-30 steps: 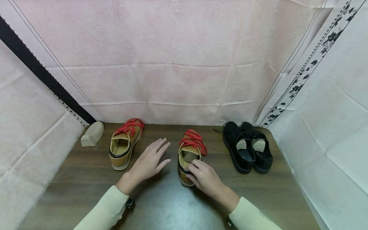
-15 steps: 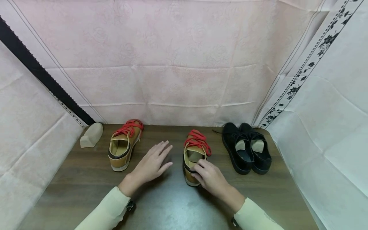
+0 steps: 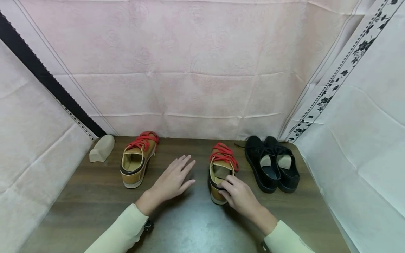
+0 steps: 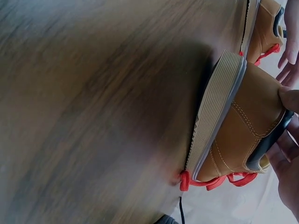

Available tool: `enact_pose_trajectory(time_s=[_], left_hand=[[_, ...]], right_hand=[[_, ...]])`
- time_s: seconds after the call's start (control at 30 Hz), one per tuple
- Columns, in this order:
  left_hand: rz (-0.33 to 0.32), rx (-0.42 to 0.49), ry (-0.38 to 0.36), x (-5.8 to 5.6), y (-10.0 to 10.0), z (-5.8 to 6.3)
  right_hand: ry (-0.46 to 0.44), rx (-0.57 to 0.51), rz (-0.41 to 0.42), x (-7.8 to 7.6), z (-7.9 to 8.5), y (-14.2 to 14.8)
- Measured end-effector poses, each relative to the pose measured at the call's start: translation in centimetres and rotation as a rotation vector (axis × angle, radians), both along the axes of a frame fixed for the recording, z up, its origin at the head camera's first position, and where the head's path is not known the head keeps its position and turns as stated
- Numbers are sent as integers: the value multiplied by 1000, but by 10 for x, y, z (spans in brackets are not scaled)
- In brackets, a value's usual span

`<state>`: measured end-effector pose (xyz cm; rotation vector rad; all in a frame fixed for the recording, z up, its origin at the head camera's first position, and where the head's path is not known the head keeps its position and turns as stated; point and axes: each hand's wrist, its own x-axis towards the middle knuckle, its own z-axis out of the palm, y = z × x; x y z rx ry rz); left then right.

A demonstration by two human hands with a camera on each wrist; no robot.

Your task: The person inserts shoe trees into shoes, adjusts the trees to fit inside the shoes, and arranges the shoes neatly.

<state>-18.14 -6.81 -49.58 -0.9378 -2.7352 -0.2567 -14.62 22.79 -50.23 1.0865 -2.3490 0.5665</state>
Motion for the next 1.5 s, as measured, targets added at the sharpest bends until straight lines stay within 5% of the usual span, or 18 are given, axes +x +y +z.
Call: enact_pose_trajectory(time_s=[0.57,0.93,1.5], left_hand=[[-26,-27,1,-6,22,-3],[-27,-39,-8,-9,28,-3],[-8,-61,-28,-12,32,-2]], right_hand=[[-6,28,-90,-1,-1,30],[46,28,-113,-17,-1,49],[-1,57,-160,-30,4,61]])
